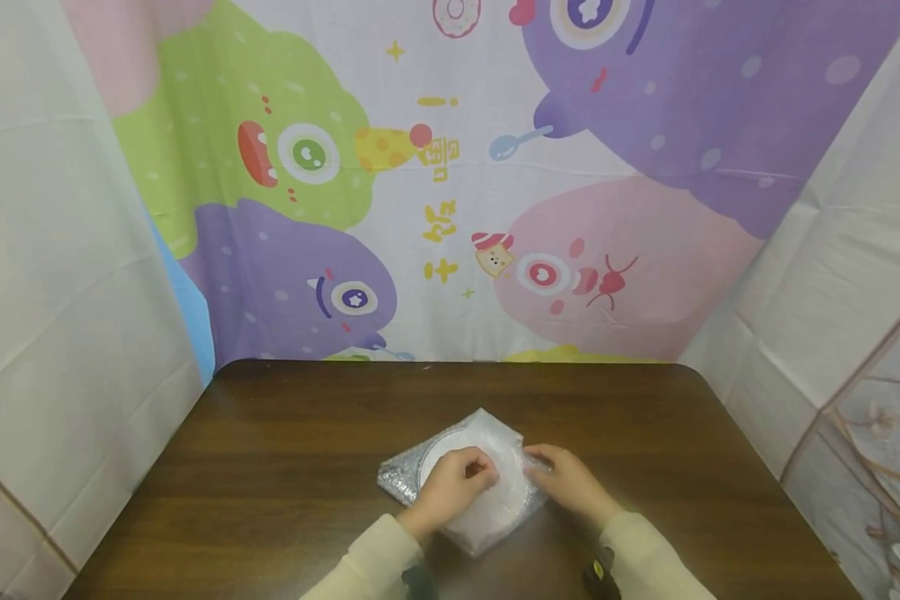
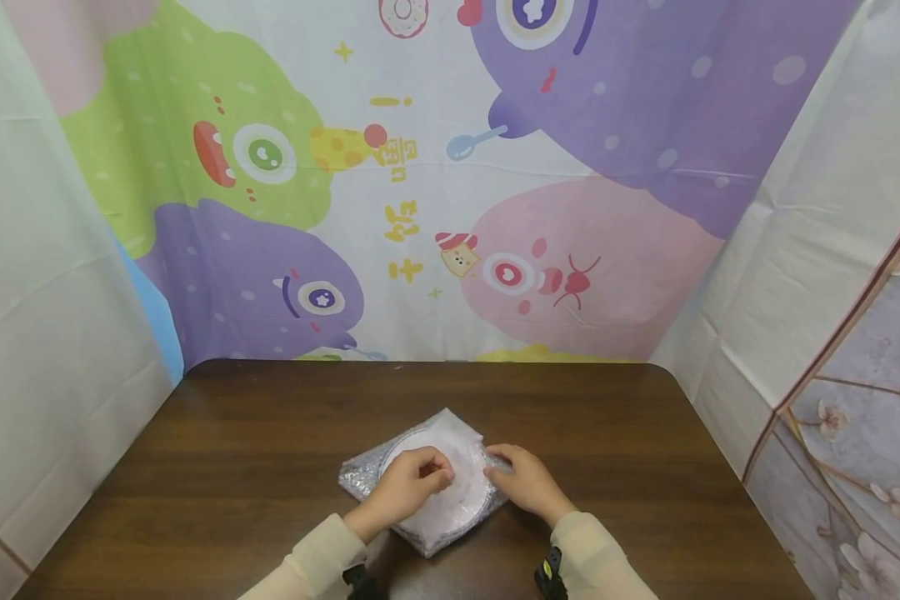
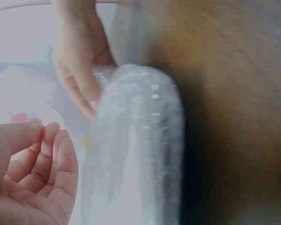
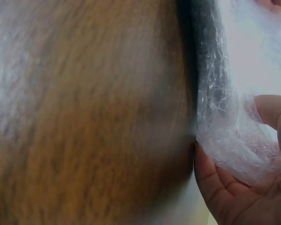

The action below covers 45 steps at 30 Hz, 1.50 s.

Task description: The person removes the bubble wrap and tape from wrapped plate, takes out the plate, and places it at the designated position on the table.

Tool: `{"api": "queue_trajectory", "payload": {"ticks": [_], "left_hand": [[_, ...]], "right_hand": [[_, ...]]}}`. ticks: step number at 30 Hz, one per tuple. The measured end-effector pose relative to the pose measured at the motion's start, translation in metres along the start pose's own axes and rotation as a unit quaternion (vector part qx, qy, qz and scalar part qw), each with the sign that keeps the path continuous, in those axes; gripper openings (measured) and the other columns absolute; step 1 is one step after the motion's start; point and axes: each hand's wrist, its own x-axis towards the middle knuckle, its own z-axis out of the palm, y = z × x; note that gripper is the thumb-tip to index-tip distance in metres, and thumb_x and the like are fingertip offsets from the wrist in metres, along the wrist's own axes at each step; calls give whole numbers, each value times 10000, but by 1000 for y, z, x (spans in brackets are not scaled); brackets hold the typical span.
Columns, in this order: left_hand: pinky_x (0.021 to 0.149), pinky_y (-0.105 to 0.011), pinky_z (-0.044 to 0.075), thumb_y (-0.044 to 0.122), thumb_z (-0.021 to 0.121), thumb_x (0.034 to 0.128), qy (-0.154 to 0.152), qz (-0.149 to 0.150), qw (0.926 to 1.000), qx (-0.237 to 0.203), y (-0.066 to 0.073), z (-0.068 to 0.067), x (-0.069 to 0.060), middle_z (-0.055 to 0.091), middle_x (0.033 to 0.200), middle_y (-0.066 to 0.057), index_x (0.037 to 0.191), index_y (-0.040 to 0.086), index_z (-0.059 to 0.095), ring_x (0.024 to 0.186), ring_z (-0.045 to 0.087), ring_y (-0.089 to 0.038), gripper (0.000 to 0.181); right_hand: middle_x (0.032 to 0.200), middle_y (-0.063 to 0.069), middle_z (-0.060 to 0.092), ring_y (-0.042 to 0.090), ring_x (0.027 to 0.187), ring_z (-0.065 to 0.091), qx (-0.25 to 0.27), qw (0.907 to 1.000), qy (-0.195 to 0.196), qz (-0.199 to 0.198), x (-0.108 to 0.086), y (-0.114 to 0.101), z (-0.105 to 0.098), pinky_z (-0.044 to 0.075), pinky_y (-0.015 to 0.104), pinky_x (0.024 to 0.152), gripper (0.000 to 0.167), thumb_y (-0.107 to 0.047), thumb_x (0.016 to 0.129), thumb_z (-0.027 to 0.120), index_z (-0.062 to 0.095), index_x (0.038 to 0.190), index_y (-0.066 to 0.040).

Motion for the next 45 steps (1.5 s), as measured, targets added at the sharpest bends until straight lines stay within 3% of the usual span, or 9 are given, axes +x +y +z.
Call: {"api": "queue_trajectory", "payload": {"ticks": [5,11,15,23,30,38,45], "left_hand": [[623,-182,517,107,639,927,100,-44,9983,-577,7,-10,5,696,805,-96,884,29,697,693,581,-33,107],[706,-262,600,90,623,950,213,-235,9889,-1454,16,-22,9,680,842,-221,930,-78,681,756,634,-131,179],[689,-280,607,88,637,941,432,-286,9844,-1682,17,-30,13,680,833,-245,926,-93,679,726,638,-126,187],[674,-268,611,75,649,928,859,-422,9807,-1702,19,-53,26,696,815,-225,940,-85,697,693,668,-150,167],[676,-286,616,90,660,920,1311,-794,9733,-1707,14,-70,35,712,771,-131,946,-60,719,679,680,-136,163],[713,-320,619,99,649,930,1682,-820,9683,-1654,7,-80,38,721,798,-172,979,-85,716,710,678,-130,201],[774,-341,615,158,644,949,1768,-864,9675,-1591,-2,-83,37,730,856,-184,1022,-93,706,792,712,-195,268]], "right_hand": [[1256,161,659,370,1219,582,-29,10000,4,-42,0,0,0,461,545,1030,328,-181,911,677,663,1215,-58],[1247,161,662,366,1203,590,-51,10000,-6,-76,-1,-1,-2,468,541,1021,327,-180,911,674,661,1214,-59],[1239,161,665,361,1190,597,-74,9999,-38,-147,-2,-3,-3,475,537,1008,330,-191,918,671,659,1219,-56],[1230,179,664,389,1192,591,-119,9996,-37,-236,-3,-2,-4,465,557,1013,330,-188,917,667,659,1214,-45],[1236,178,663,390,1204,583,-54,9997,-47,-214,-4,-2,-3,458,559,1022,337,-189,920,663,655,1222,-40],[1240,171,664,391,1212,579,-25,9998,-66,-160,-3,-2,-4,451,561,1032,338,-191,921,660,656,1225,-43],[1252,173,659,395,1221,573,-6,9998,-90,-151,-1,0,-3,446,568,1037,343,-179,919,657,651,1233,-42]]}}
